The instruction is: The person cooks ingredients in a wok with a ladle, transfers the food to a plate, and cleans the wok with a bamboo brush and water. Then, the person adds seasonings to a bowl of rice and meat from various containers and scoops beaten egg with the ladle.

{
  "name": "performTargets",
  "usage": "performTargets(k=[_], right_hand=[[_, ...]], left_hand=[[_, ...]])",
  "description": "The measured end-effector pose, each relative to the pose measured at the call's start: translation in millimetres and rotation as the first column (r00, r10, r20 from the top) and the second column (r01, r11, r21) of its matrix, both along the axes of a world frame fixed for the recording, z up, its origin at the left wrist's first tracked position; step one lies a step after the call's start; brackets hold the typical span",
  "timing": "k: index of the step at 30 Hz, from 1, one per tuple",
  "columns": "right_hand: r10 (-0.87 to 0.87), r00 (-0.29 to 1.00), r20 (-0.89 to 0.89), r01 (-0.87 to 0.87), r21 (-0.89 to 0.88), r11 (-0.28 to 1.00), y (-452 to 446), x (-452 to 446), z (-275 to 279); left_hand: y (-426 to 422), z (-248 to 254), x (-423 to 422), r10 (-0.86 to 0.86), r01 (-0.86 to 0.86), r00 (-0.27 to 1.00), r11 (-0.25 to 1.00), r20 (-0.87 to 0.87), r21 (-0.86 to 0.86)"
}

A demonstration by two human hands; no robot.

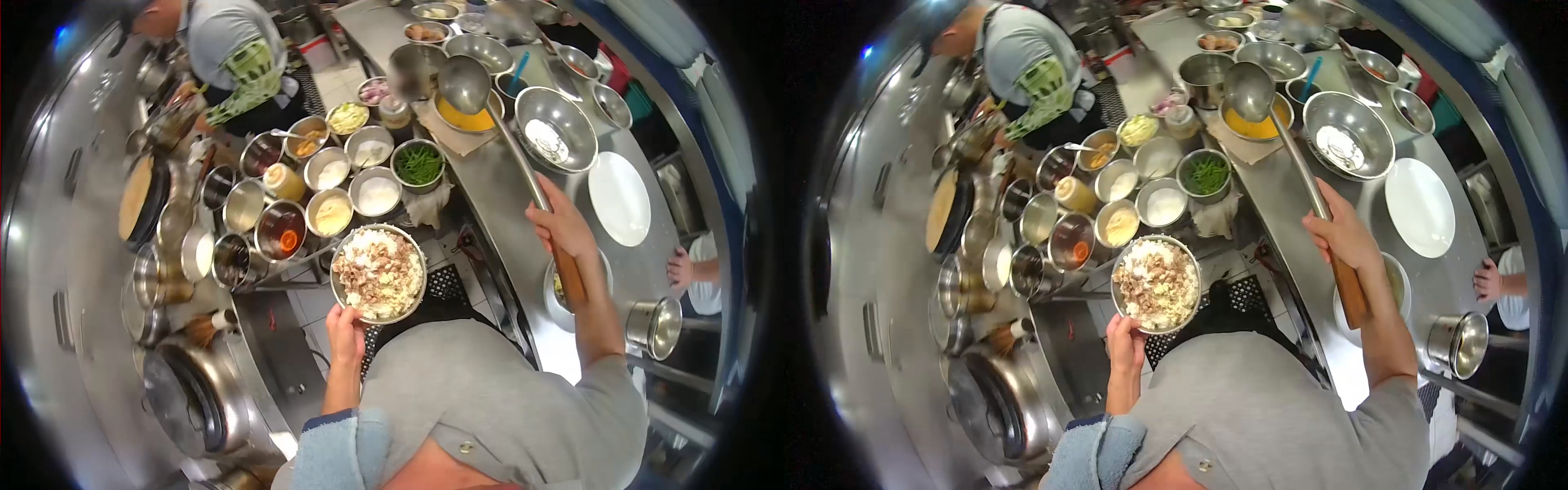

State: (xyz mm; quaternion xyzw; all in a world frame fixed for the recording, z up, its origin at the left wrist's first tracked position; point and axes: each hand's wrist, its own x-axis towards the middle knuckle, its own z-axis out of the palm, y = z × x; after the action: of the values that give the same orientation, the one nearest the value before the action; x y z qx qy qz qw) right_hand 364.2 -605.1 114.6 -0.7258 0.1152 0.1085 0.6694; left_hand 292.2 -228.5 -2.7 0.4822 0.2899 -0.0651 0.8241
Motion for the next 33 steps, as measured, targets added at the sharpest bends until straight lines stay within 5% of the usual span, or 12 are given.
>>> performTargets(k=[9, 15, 27, 33], right_hand=[[-0.057, 0.985, -0.162, 0.021, -0.219, 0.976, 18.5, 36.6, 17.5], [-0.095, 0.961, -0.26, 0.058, -0.145, 0.988, 15.6, 42.5, 30.7], [-0.052, 0.939, -0.339, 0.151, 0.271, 0.951, -10.8, 50.6, 28.7], [-0.039, 0.955, -0.296, 0.122, 0.269, 0.956, -14.7, 52.0, 21.7]], left_hand=[[-8.2, -19.8, 122.0, -0.325, 0.325, 0.944, 0.946, 0.048, 0.012], [-19.8, -13.9, 155.2, -0.374, 0.375, 0.927, 0.927, 0.027, -0.028], [-41.8, -10.2, 149.0, -0.31, 0.308, 0.95, 0.95, -0.033, -0.055], [-44.8, -4.7, 132.5, -0.247, 0.245, 0.968, 0.968, -0.032, -0.045]])
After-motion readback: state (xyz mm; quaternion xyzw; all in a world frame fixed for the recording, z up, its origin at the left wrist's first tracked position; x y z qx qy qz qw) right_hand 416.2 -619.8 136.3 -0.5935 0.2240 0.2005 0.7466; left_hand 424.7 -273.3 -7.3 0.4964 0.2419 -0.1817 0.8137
